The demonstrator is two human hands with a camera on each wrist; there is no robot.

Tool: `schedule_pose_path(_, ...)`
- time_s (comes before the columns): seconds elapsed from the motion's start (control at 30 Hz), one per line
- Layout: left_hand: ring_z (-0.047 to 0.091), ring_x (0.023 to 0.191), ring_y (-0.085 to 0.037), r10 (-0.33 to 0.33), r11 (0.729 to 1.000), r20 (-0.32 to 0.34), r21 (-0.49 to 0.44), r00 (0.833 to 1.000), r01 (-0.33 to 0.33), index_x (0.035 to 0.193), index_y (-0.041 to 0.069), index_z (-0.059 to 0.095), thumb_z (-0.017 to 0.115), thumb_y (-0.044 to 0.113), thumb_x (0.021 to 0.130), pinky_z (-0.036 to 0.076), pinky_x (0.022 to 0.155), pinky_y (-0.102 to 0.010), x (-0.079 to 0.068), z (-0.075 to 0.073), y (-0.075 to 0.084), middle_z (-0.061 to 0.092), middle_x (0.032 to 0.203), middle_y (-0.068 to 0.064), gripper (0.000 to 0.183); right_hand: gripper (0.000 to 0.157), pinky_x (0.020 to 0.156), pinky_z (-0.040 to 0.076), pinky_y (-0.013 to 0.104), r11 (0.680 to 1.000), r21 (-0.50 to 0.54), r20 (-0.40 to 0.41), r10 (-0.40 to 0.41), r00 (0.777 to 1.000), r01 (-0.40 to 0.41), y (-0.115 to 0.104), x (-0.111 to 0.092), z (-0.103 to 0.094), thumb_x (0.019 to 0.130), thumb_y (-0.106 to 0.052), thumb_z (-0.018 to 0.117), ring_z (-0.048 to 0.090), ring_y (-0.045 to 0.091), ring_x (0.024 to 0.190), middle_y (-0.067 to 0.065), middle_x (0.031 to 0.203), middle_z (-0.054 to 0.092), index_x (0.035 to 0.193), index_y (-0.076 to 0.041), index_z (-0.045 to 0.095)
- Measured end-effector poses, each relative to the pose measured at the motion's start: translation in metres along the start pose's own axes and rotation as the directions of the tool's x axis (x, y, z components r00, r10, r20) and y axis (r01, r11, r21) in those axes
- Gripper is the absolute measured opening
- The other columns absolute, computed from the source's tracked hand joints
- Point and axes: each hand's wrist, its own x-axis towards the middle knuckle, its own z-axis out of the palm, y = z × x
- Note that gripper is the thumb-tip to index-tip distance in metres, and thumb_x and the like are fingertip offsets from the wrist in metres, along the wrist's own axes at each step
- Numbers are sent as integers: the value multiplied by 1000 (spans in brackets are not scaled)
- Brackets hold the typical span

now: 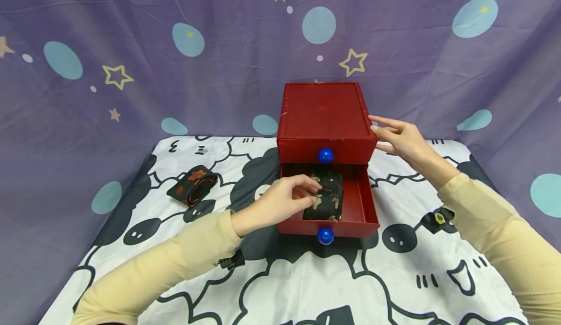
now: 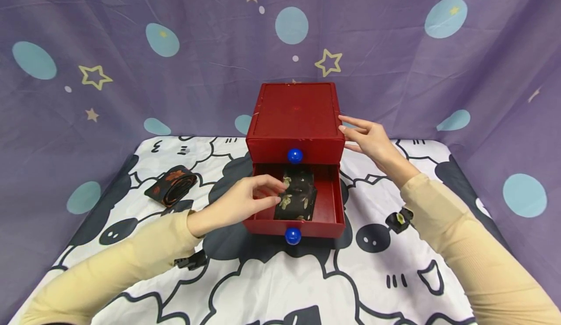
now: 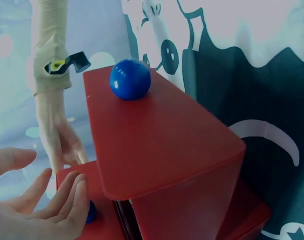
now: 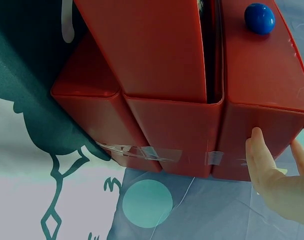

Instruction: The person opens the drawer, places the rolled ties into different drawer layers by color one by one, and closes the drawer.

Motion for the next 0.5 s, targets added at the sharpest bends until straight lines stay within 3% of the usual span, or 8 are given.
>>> schedule_pose_path(0.13,58,86,-19,80,995,-22,63,997,-78,105,2,60,60,9,81,46,73,-20,-6,5,-1,61,101,-9,25,57,75,49,22,1000,1,2,-1,1000,1,0,0,0,83,-29,59,57,2,92,13,130,41,134,-10,40)
schedule_pose_path(0.27,55,89,-21,134,981,-19,142,991,-130,106,5,60,62,12,81,45,79,-28,-13,10,1,60,101,-8,25,57,74,49,22,1000,1,3,-1,1000,1,-1,0,0,83,-30,59,57,2,92,14,131,40,134,-11,40)
schedule_pose_path(0.4,52,76,-18,180,962,7,208,984,-178,105,7,59,62,13,81,45,71,-26,-18,14,3,59,96,-6,25,58,75,48,22,1000,7,3,-3,1000,3,-1,-1,0,83,-30,60,56,3,94,13,130,41,134,-11,40)
schedule_pose_path(0.5,53,78,-16,213,944,33,249,976,-215,105,8,59,61,14,82,44,72,-23,-20,17,3,58,97,-5,24,57,75,48,23,1000,7,-2,-3,1000,3,0,0,0,83,-30,60,55,3,96,10,126,45,133,-11,40)
